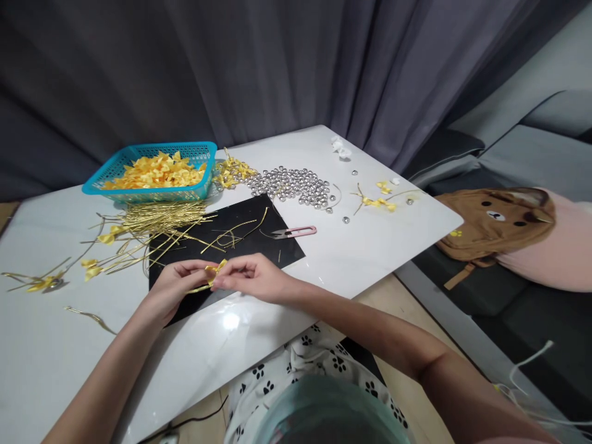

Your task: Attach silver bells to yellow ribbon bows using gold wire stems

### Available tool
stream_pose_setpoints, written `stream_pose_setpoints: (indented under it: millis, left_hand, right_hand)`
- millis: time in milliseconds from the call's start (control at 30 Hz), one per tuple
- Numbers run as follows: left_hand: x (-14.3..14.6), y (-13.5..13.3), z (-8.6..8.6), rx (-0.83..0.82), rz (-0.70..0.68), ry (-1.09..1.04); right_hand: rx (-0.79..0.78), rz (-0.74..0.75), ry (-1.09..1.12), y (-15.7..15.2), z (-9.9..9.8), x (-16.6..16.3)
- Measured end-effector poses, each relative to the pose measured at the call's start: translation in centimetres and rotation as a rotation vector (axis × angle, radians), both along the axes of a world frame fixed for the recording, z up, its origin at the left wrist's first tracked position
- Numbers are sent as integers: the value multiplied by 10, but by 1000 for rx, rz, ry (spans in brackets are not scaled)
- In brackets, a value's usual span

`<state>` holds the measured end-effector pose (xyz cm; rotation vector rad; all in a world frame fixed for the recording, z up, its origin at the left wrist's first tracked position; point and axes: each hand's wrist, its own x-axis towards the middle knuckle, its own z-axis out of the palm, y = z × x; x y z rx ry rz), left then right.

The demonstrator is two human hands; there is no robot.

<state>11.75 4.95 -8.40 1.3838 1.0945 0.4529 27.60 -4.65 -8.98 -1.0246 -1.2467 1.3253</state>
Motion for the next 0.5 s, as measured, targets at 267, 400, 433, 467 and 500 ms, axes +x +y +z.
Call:
stream_pose_setpoints:
  millis: [267, 400, 433, 467, 500]
  left_hand:
    - [-6, 4, -2, 266, -35, 96]
    - [-4, -4, 4, 396, 120, 71]
    - [-3, -7, 6, 397, 144, 52]
    - [-1, -12, 8, 377, 145, 30]
    - [1, -17, 10, 337, 123, 3]
  right_hand:
    - [97, -316, 11, 12, 5, 4]
    - [53, -385, 225, 17, 5, -2]
    - [38, -394, 286, 17, 5, -5]
    - [18, -398, 359, 17, 7, -7]
    - [-13, -397, 451, 17, 9, -10]
